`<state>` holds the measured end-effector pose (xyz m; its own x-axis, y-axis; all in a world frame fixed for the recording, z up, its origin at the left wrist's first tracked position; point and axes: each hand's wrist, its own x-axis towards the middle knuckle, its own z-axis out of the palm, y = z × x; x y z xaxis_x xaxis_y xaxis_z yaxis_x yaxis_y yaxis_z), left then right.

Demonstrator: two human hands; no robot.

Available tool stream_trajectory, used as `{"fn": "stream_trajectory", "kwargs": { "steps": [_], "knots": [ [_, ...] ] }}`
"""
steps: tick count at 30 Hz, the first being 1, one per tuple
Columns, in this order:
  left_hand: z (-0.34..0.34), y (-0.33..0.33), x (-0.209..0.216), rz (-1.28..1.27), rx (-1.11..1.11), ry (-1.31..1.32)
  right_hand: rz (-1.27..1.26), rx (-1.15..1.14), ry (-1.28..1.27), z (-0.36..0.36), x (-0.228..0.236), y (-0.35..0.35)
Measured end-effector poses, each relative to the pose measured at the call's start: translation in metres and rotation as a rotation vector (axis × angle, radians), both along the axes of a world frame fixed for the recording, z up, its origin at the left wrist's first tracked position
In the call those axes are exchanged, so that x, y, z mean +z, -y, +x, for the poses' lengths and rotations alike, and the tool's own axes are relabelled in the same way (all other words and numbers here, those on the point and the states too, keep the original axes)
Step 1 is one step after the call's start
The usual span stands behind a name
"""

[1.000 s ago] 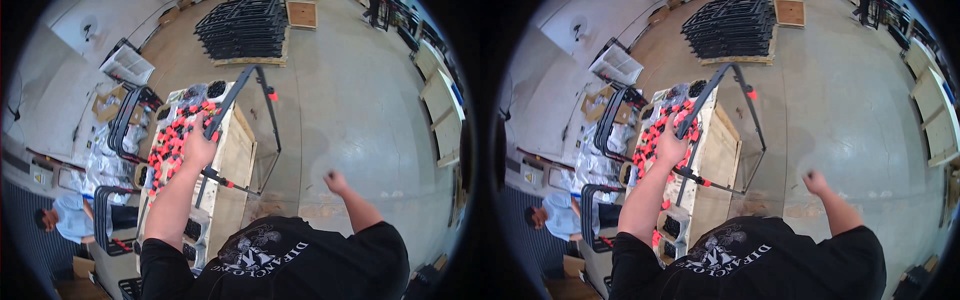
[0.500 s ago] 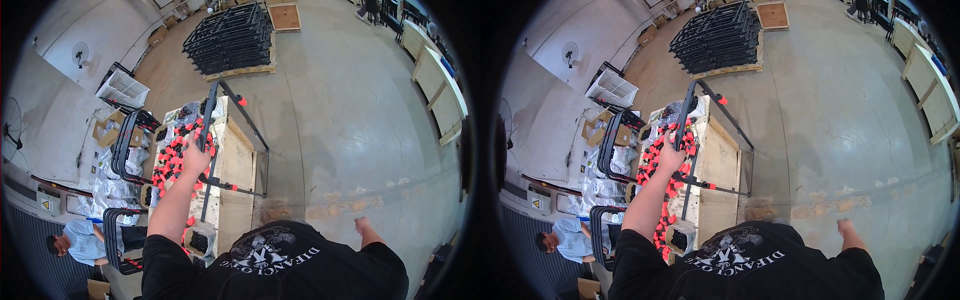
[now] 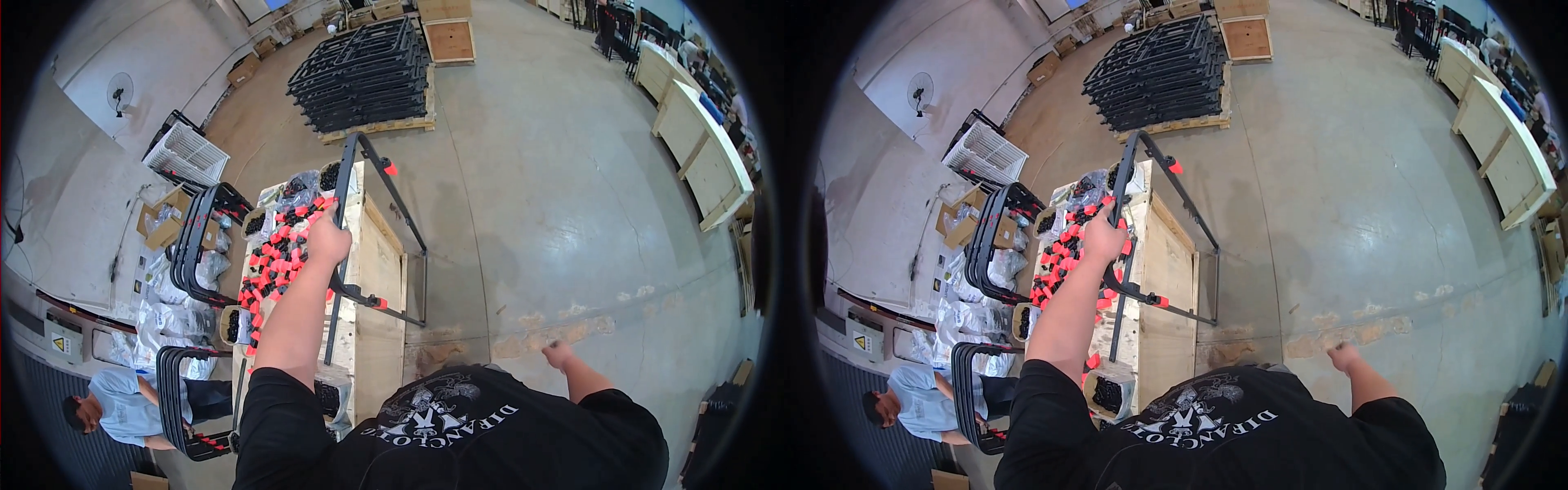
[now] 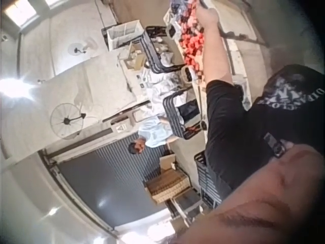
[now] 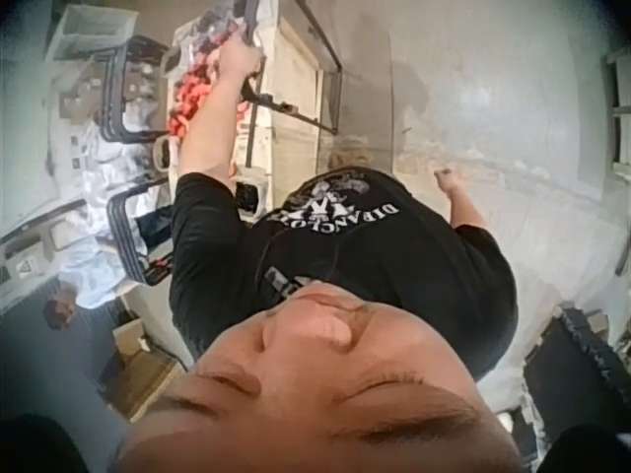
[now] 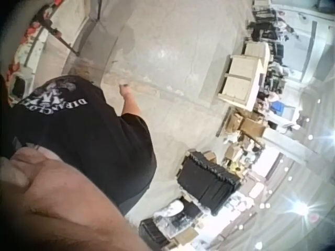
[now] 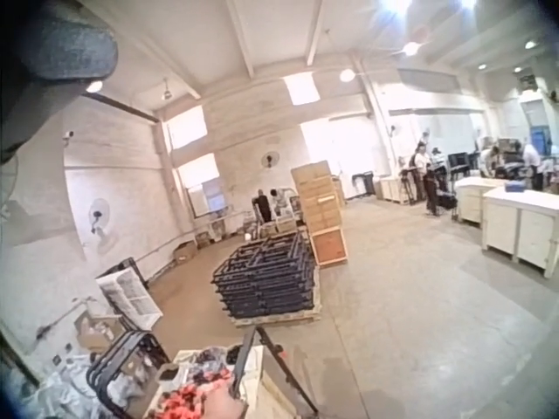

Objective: The user is assembling metal frames by attaching plastic caps and screws.

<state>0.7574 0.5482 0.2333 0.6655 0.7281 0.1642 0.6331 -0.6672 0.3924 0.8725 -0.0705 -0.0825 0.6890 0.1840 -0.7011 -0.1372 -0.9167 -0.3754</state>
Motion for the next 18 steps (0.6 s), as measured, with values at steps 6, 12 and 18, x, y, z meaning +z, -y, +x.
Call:
{"fn": "stream_trajectory", "kwargs": {
  "steps": [6, 12, 18],
  "knots": [
    [-0.017, -0.007, 0.018, -0.072, 0.091, -0.053, -0.242, -0.283, -0.171, -0.020, -0.028, 0.127],
    [-0.053, -0.050, -0.007, 0.055, 0.201, -0.031, -0.180, -0.355, -0.142, -0.031, 0.000, 0.118],
    [-0.080, -0.050, -0.023, 0.023, 0.307, 0.063, -0.073, -0.161, -0.094, -0.015, 0.023, 0.049]
  ]
}}
